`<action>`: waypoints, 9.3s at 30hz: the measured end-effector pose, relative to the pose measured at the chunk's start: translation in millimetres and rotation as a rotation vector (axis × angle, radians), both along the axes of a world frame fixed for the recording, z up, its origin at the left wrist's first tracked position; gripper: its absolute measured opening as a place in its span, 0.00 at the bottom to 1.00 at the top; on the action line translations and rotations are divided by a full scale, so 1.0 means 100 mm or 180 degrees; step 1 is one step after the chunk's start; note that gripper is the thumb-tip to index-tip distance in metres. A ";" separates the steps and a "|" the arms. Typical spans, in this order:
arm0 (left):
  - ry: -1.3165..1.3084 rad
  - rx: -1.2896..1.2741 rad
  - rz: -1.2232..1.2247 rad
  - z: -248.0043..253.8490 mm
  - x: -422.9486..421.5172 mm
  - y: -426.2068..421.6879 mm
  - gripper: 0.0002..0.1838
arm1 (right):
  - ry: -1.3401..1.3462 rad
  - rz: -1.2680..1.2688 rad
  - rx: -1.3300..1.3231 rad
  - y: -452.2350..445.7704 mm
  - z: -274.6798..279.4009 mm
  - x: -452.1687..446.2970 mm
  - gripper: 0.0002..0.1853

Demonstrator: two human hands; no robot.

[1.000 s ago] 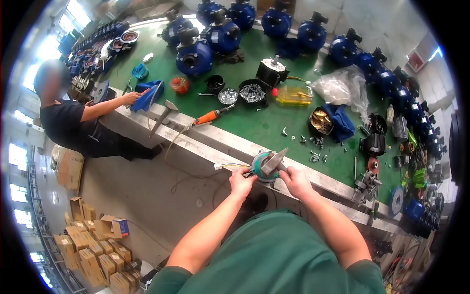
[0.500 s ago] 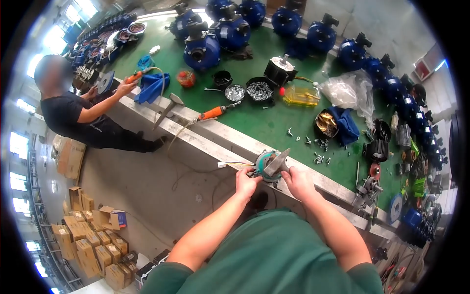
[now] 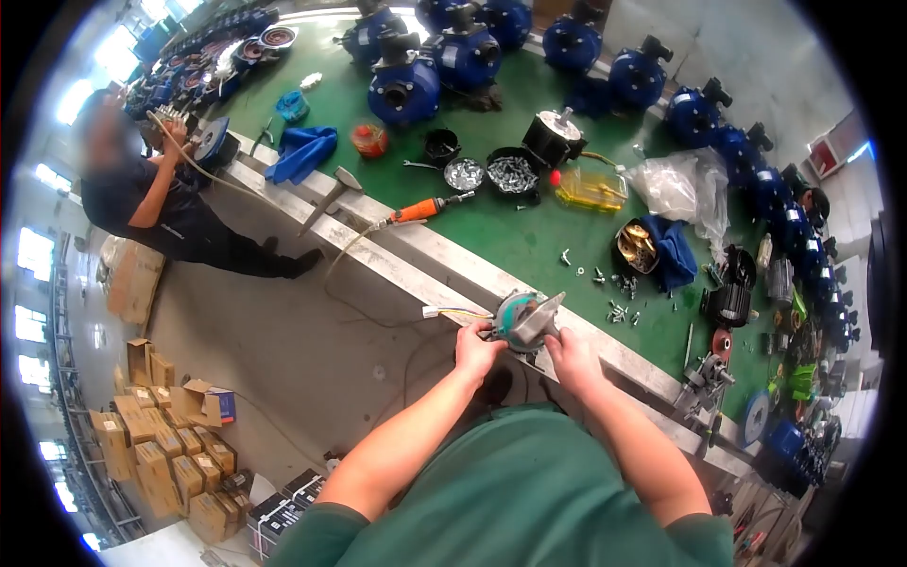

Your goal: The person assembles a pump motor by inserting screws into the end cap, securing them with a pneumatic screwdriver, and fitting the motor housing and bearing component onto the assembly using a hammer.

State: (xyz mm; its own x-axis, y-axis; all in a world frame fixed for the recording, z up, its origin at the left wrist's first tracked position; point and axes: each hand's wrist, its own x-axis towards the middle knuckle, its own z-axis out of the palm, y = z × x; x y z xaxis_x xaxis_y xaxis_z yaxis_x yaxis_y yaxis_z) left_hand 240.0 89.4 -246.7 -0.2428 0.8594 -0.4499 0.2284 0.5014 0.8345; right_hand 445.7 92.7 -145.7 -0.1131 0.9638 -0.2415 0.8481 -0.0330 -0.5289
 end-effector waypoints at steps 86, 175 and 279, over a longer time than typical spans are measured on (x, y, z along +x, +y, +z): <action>-0.0291 0.0033 -0.0302 -0.22 -0.18 -0.03 0.25 | 0.0473 -0.0773 -0.0236 0.15 0.30 0.39 0.22; 0.0554 0.1155 -0.2657 0.40 0.07 1.70 0.48 | 0.2918 -0.4564 -0.0716 -0.84 -1.11 1.30 0.08; 0.4117 0.2506 -0.4403 0.92 0.41 0.63 0.08 | -0.1096 -0.1796 0.1268 -0.63 -0.92 2.53 0.12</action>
State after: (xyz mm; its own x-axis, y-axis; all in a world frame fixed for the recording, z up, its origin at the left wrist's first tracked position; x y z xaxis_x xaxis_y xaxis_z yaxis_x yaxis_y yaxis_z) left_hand 280.5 152.6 -154.4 0.7967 0.5951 -0.1053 0.5721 -0.7989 -0.1857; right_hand 699.1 29.5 -237.5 0.4398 0.8748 0.2032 0.8783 -0.3716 -0.3009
